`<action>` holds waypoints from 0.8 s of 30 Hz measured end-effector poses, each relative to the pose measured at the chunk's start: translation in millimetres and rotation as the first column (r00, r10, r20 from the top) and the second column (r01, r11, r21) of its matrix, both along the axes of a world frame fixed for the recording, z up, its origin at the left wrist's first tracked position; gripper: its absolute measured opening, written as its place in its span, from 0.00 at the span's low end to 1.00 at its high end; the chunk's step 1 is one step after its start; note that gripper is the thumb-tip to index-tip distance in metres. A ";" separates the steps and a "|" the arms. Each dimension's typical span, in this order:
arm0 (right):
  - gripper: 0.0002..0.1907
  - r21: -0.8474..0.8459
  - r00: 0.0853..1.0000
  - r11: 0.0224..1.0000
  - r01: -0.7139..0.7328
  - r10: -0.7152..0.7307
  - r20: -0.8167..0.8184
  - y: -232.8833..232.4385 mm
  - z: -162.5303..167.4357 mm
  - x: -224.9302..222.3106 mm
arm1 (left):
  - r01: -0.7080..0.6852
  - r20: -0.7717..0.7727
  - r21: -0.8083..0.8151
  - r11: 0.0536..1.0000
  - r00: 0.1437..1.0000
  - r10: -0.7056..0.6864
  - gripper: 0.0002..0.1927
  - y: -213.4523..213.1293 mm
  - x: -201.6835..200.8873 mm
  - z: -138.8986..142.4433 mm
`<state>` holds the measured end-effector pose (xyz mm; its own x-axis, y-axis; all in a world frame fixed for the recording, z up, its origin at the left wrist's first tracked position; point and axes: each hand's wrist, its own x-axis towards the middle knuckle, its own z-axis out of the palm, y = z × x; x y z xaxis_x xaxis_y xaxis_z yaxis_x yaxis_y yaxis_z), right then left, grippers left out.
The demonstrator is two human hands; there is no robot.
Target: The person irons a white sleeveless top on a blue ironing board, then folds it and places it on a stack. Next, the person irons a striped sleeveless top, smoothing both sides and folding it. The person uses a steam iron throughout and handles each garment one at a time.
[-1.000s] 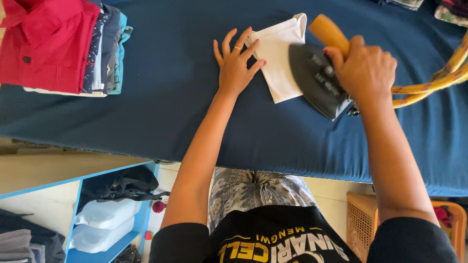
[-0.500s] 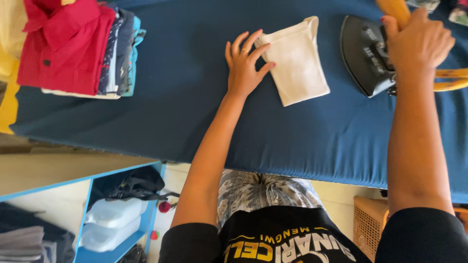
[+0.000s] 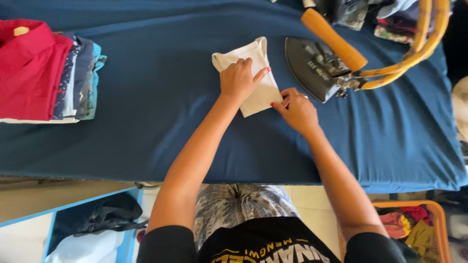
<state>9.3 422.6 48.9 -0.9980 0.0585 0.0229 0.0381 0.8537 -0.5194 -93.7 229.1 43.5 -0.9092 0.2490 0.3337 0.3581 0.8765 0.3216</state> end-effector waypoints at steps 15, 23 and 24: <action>0.08 -0.391 0.857 0.919 -0.058 -0.155 -0.492 -3.4 61.1 -2.7 | -0.228 0.363 0.222 0.948 0.922 0.137 0.22 59.8 -82.4 78.3; 0.12 0.190 0.702 0.936 -0.295 0.348 -0.622 -51.7 89.1 30.1 | -0.298 0.491 0.764 0.572 0.844 -0.215 0.20 -25.0 -74.4 36.7; 0.12 0.229 0.714 0.902 -0.367 0.431 -0.552 -58.4 83.6 33.5 | -0.326 0.545 0.732 0.599 0.808 -0.226 0.21 -40.9 -68.8 19.0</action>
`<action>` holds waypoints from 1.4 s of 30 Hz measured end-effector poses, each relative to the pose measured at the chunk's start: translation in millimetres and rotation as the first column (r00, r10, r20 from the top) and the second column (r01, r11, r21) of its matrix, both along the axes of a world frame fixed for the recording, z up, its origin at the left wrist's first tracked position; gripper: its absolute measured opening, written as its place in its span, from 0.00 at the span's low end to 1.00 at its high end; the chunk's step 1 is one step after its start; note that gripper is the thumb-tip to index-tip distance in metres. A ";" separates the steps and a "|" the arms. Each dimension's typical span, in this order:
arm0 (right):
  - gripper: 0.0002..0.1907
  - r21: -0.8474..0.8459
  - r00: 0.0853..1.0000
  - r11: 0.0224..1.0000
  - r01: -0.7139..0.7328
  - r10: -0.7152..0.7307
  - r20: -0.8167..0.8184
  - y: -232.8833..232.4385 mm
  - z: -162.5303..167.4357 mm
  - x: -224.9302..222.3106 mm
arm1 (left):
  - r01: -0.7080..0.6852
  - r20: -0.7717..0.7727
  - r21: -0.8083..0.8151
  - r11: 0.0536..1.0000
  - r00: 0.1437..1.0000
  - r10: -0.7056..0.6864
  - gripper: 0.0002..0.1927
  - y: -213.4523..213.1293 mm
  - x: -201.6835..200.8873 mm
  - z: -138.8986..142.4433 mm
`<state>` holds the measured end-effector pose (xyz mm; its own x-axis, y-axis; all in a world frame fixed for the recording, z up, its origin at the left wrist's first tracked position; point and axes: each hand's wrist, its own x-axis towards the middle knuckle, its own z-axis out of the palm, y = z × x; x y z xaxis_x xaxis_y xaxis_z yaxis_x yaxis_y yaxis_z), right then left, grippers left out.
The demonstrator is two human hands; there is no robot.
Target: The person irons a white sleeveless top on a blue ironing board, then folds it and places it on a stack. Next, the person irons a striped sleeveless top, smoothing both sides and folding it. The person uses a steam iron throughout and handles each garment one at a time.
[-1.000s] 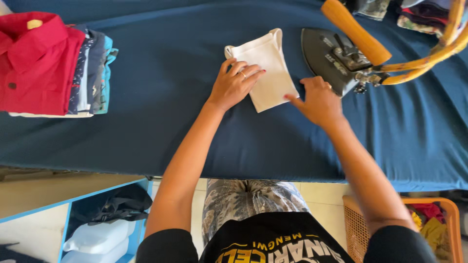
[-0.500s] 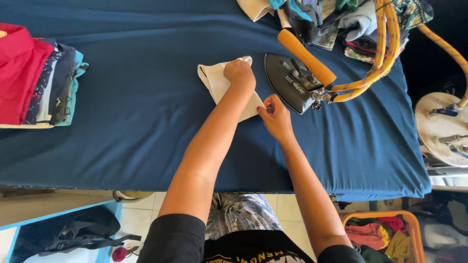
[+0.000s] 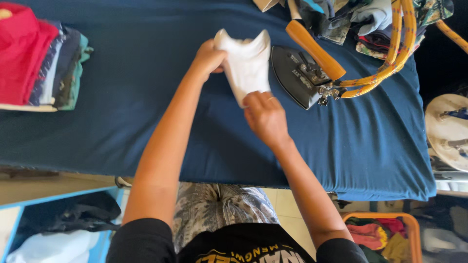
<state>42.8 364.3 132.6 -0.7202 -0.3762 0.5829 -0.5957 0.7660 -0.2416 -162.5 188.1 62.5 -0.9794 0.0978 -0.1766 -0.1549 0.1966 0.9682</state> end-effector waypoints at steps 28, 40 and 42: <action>0.22 0.135 0.797 0.900 0.414 -0.430 0.424 106.0 17.1 -44.6 | -0.017 -0.443 -0.723 0.691 0.779 -0.445 0.41 -34.8 107.4 -31.7; 0.24 0.304 0.834 0.797 0.523 -0.552 0.011 55.5 -1.4 -62.1 | -0.192 -0.518 -0.709 0.679 0.795 -0.317 0.37 -33.8 112.0 -36.8; 0.24 0.306 0.876 0.853 0.422 -0.471 0.103 60.7 4.9 -59.6 | -0.191 -0.514 -0.713 0.675 0.796 -0.318 0.36 -34.1 111.8 -36.5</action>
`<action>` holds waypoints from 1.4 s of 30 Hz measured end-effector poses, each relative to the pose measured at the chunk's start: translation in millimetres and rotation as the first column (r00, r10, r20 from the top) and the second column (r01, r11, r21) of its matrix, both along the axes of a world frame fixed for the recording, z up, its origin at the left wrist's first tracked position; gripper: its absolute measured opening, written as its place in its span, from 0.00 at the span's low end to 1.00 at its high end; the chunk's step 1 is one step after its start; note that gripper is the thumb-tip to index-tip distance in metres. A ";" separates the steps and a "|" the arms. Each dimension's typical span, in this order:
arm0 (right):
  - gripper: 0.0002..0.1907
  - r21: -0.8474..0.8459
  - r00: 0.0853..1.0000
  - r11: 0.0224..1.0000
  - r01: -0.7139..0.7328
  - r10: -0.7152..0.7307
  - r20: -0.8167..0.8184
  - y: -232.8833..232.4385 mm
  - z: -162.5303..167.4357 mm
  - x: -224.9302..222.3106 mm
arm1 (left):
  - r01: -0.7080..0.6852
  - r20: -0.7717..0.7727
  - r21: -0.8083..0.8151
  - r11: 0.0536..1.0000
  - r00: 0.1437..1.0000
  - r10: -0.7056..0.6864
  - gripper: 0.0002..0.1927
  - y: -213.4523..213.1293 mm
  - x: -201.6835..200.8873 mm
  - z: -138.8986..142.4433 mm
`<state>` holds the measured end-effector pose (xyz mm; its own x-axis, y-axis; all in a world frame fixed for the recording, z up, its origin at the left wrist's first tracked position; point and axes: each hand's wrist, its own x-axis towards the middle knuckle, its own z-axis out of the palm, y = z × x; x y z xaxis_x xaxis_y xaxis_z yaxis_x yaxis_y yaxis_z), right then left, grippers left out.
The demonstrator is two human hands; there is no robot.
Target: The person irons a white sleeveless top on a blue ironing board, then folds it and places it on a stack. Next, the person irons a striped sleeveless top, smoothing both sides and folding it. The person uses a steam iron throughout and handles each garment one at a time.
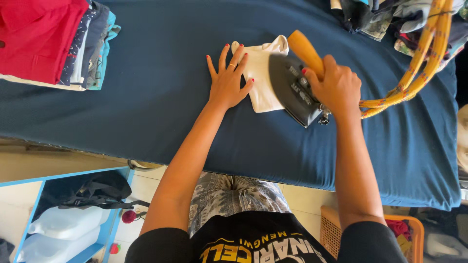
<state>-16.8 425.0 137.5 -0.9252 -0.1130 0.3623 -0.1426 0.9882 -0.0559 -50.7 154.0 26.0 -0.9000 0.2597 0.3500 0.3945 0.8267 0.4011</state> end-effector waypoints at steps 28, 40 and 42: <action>0.27 -0.012 0.961 0.963 -0.271 0.271 0.054 -59.2 1.6 -10.8 | 0.058 -0.226 0.569 0.820 0.970 0.088 0.21 -14.8 -18.7 -38.1; 0.30 0.130 0.990 0.990 -0.058 0.040 0.136 -29.6 5.3 53.2 | -0.035 -0.104 0.064 0.997 0.994 0.042 0.33 -1.3 -5.5 -9.8; 0.29 0.147 0.994 0.989 0.026 -0.041 0.102 -22.2 -1.3 43.9 | -0.050 -0.049 0.007 0.999 0.998 0.051 0.32 0.0 -4.7 -9.3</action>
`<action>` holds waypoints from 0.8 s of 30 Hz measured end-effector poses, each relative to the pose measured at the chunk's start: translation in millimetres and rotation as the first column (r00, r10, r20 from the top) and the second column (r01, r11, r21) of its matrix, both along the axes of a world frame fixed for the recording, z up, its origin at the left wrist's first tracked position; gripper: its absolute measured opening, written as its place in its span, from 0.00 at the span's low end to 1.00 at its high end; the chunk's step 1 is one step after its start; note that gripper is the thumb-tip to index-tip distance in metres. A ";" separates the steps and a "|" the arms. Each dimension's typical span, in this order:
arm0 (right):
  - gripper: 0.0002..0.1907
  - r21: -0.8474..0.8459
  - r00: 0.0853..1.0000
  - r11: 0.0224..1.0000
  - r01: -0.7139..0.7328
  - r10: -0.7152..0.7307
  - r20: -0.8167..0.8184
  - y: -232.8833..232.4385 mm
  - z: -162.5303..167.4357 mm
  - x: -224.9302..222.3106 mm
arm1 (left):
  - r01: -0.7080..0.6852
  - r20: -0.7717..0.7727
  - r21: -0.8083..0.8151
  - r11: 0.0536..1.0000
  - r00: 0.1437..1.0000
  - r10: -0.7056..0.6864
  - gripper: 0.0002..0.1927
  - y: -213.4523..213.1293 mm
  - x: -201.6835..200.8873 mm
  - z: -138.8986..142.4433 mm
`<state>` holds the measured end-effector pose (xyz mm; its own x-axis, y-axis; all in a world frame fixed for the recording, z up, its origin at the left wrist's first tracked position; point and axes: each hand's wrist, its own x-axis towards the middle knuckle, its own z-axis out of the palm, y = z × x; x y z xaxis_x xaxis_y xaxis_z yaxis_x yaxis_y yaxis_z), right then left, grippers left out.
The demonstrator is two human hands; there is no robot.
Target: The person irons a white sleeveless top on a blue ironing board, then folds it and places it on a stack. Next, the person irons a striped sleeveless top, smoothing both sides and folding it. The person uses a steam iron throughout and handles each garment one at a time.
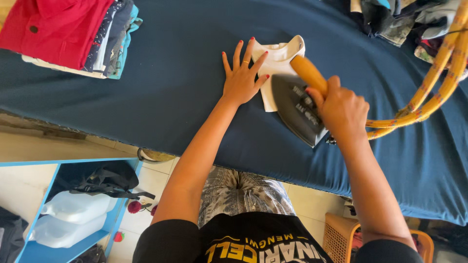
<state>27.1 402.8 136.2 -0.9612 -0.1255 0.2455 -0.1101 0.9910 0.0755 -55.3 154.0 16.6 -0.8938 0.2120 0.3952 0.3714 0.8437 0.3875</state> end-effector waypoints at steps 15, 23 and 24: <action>0.30 0.079 0.966 0.976 0.205 -0.188 -0.180 108.1 -28.8 -70.7 | -0.073 -0.082 0.308 0.949 0.991 0.103 0.29 -3.1 10.5 8.7; 0.34 0.057 0.930 0.996 -0.064 0.081 -0.358 48.0 -25.2 -33.1 | -0.311 0.305 0.110 0.944 0.915 0.265 0.28 19.2 19.5 22.0; 0.35 0.058 0.916 0.992 -0.110 0.124 -0.382 37.6 -29.0 -26.1 | -0.301 0.282 0.136 0.944 0.925 0.254 0.31 25.4 21.3 21.0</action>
<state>1.0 440.4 107.2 -0.7718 -0.2468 0.5860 -0.1812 0.9687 0.1694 -34.1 179.4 37.6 -0.9821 -0.1102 0.1525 0.0003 0.8096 0.5870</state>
